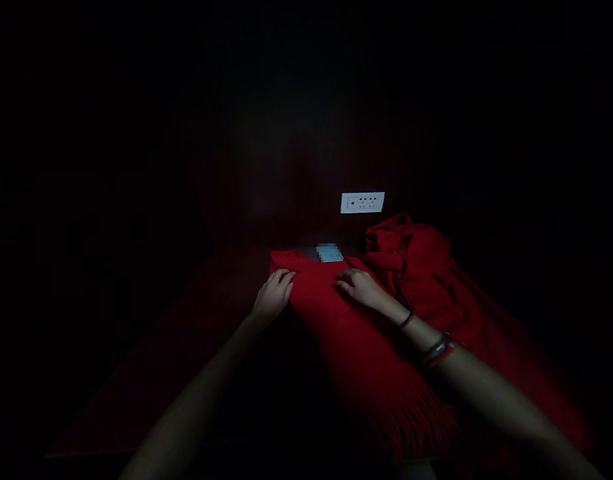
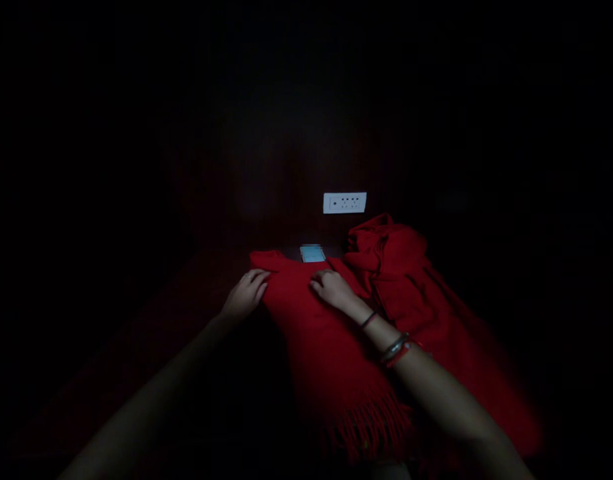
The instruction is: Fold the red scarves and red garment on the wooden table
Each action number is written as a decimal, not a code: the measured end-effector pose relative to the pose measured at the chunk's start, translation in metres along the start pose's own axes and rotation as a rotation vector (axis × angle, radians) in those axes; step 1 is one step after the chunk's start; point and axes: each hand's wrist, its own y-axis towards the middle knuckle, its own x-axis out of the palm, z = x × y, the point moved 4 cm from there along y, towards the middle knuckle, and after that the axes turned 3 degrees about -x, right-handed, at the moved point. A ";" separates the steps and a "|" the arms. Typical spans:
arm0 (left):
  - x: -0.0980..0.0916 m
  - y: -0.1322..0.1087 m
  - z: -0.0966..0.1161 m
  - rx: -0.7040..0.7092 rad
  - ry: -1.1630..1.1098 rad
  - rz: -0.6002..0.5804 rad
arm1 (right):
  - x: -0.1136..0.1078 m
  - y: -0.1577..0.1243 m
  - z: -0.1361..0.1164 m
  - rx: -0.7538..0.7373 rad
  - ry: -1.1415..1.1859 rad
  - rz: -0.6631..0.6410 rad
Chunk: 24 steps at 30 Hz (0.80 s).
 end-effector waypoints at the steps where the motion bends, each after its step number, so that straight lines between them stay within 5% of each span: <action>1: 0.000 0.001 0.010 0.045 0.014 0.009 | 0.003 0.007 0.008 0.047 0.019 -0.022; 5: 0.019 0.004 0.051 0.216 0.033 -0.089 | 0.019 0.018 0.026 0.098 -0.026 -0.165; 8: 0.042 0.003 0.059 0.231 0.050 -0.269 | 0.001 0.012 0.042 0.080 -0.224 -0.092; 11: 0.057 -0.002 0.047 0.235 0.058 -0.428 | -0.040 0.003 0.072 0.108 -0.516 0.045; 18: 0.050 -0.005 0.014 0.299 0.006 -0.544 | -0.099 -0.002 0.133 0.068 -0.725 -0.205; 24: 0.038 -0.005 -0.010 0.318 -0.092 -0.575 | -0.177 -0.004 0.144 0.156 -0.774 0.041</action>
